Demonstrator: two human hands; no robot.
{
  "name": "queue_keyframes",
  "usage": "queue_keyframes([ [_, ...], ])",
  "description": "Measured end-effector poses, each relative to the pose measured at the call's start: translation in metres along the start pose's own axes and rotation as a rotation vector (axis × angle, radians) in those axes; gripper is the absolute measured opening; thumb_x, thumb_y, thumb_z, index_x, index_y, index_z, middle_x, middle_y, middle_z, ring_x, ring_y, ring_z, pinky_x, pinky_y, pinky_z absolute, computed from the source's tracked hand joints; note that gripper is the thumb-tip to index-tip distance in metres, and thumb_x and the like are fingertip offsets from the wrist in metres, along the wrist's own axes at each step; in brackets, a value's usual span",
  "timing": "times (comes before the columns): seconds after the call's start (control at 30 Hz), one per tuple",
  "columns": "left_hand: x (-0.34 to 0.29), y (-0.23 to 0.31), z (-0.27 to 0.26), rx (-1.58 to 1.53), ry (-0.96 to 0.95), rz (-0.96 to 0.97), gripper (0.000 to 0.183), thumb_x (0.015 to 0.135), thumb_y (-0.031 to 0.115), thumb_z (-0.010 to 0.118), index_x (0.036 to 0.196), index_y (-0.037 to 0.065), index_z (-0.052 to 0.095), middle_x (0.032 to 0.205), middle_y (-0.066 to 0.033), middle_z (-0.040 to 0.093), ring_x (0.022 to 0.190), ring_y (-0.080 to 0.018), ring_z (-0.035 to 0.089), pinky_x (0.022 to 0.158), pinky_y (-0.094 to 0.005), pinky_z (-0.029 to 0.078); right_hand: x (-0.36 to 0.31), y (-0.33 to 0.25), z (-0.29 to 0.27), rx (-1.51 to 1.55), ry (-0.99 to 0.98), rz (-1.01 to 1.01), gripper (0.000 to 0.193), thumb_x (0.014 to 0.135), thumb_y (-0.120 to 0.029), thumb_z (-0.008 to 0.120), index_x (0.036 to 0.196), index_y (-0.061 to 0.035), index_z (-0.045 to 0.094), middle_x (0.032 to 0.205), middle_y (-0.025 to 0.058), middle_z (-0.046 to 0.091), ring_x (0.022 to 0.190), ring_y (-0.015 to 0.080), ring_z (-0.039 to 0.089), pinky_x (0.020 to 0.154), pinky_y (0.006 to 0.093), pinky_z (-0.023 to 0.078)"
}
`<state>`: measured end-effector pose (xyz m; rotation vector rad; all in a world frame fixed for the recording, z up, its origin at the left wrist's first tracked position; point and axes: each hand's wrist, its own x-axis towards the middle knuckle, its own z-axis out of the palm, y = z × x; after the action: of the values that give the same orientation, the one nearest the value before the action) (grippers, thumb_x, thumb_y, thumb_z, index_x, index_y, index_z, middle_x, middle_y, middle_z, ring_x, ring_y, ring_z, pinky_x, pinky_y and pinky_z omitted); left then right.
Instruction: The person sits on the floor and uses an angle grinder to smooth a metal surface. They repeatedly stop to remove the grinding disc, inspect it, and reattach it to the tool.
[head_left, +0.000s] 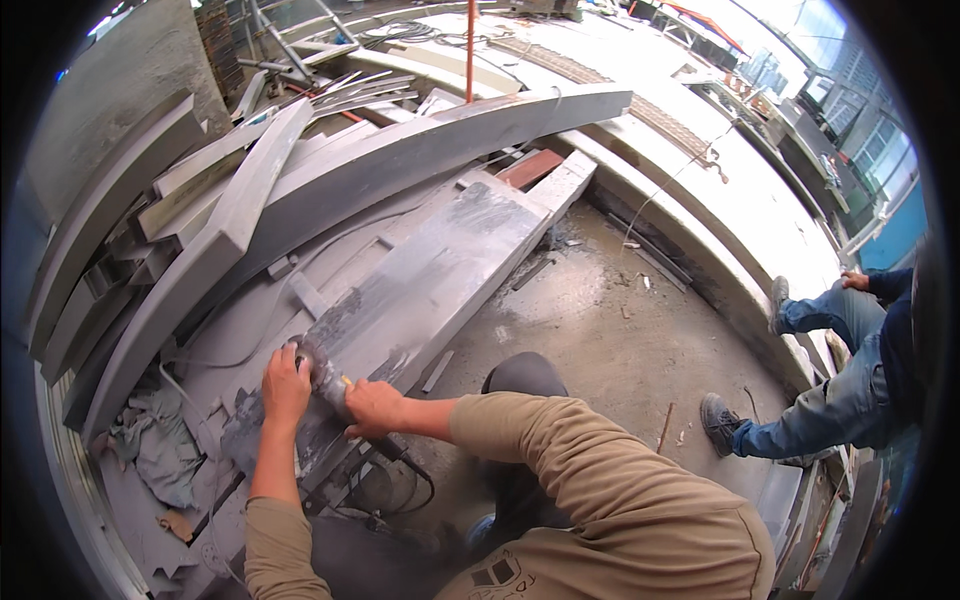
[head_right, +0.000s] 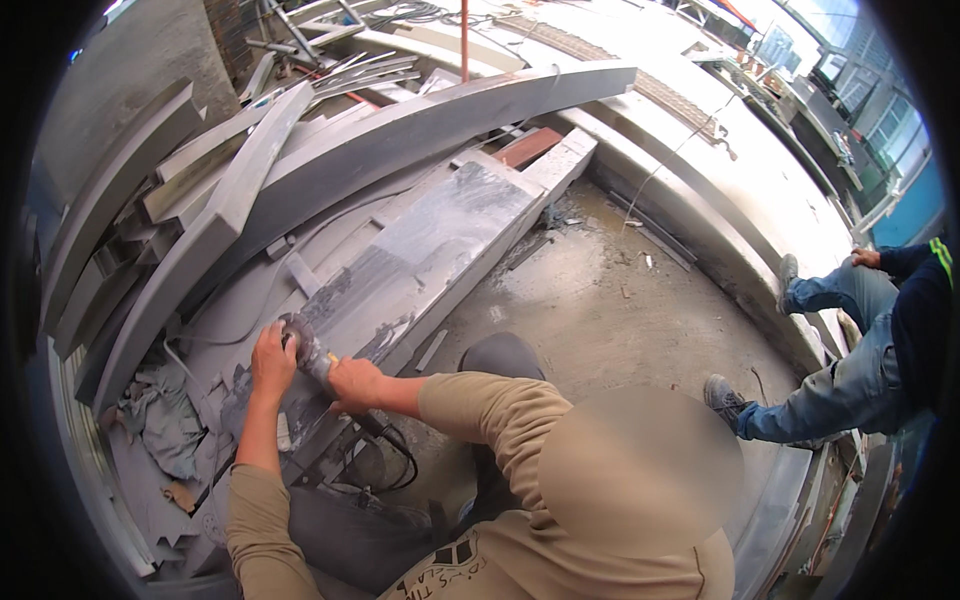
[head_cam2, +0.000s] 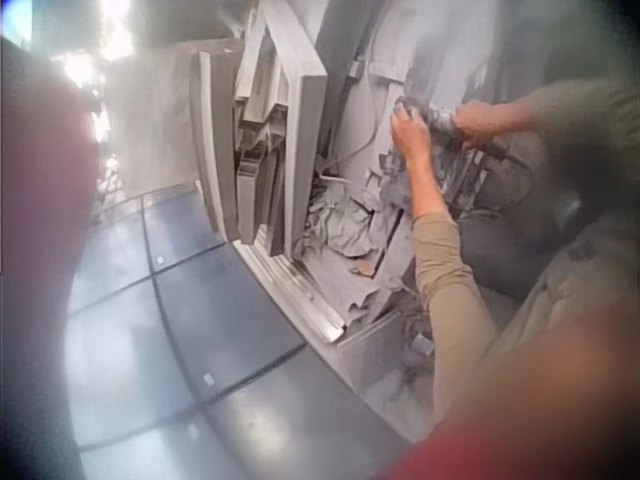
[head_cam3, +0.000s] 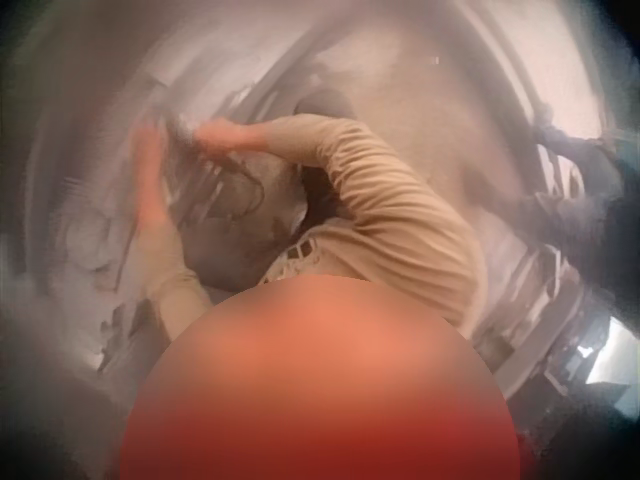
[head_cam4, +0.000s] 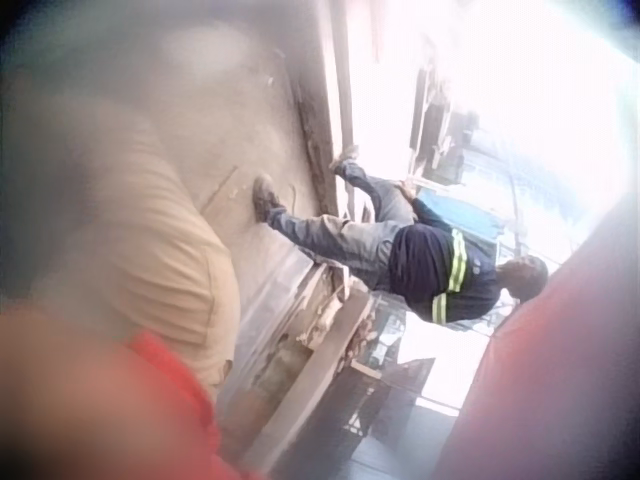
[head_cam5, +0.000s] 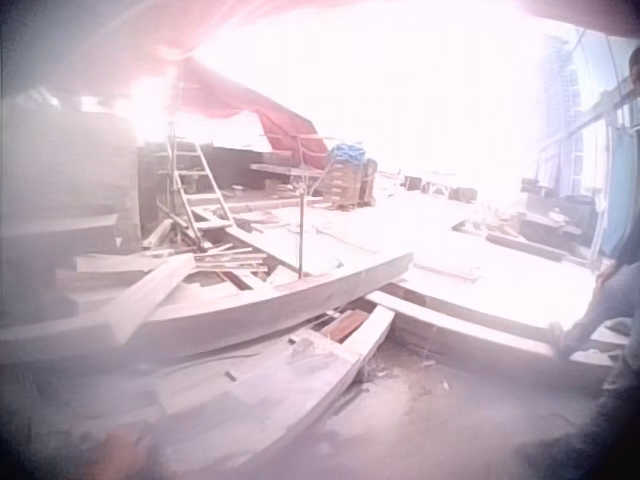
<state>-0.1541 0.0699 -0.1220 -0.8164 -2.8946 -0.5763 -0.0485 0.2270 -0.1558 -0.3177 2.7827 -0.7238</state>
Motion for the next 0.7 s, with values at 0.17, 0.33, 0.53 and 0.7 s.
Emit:
queue_keyframes([
  [0.17,-0.004,-0.005,0.001,0.119,0.069,-0.055,0.038,0.086,0.011,0.065,0.122,0.004,0.058,0.117,-0.0172,0.061,0.105,-0.0352,0.059,0.088,-0.0472,0.047,0.000,-0.001,-0.001,0.010,0.003,0.015,0.070,0.073,-0.048,0.081,0.103,0.0107,0.057,0.099,0.0279,0.064,0.091,0.0422,0.068,0.081,0.0457,0.057],
  [0.33,-0.006,-0.011,0.003,0.017,-0.004,0.260,0.042,0.086,0.015,0.065,0.126,0.008,0.058,0.118,-0.0149,0.061,0.106,-0.0344,0.059,0.090,-0.0455,0.046,0.000,0.001,0.001,0.011,-0.003,0.012,0.071,0.074,-0.050,0.080,0.104,0.0101,0.057,0.099,0.0273,0.065,0.093,0.0424,0.067,0.082,0.0465,0.056],
  [0.53,-0.007,-0.002,-0.008,0.115,-0.021,0.035,0.045,0.085,0.017,0.066,0.128,0.010,0.056,0.114,-0.0135,0.061,0.108,-0.0324,0.059,0.094,-0.0469,0.044,0.004,-0.001,-0.003,-0.081,-0.032,-0.043,0.074,0.078,-0.053,0.076,0.112,0.0102,0.058,0.108,0.0281,0.064,0.101,0.0399,0.066,0.088,0.0437,0.055],
  [0.7,-0.011,-0.011,0.000,0.056,0.154,0.192,0.040,0.088,0.015,0.062,0.128,0.013,0.059,0.118,-0.0133,0.062,0.111,-0.0331,0.059,0.097,-0.0457,0.046,-0.001,0.002,-0.003,-0.084,-0.063,0.085,0.067,0.079,-0.052,0.075,0.107,0.0068,0.059,0.106,0.0264,0.065,0.099,0.0395,0.066,0.085,0.0454,0.055],
])
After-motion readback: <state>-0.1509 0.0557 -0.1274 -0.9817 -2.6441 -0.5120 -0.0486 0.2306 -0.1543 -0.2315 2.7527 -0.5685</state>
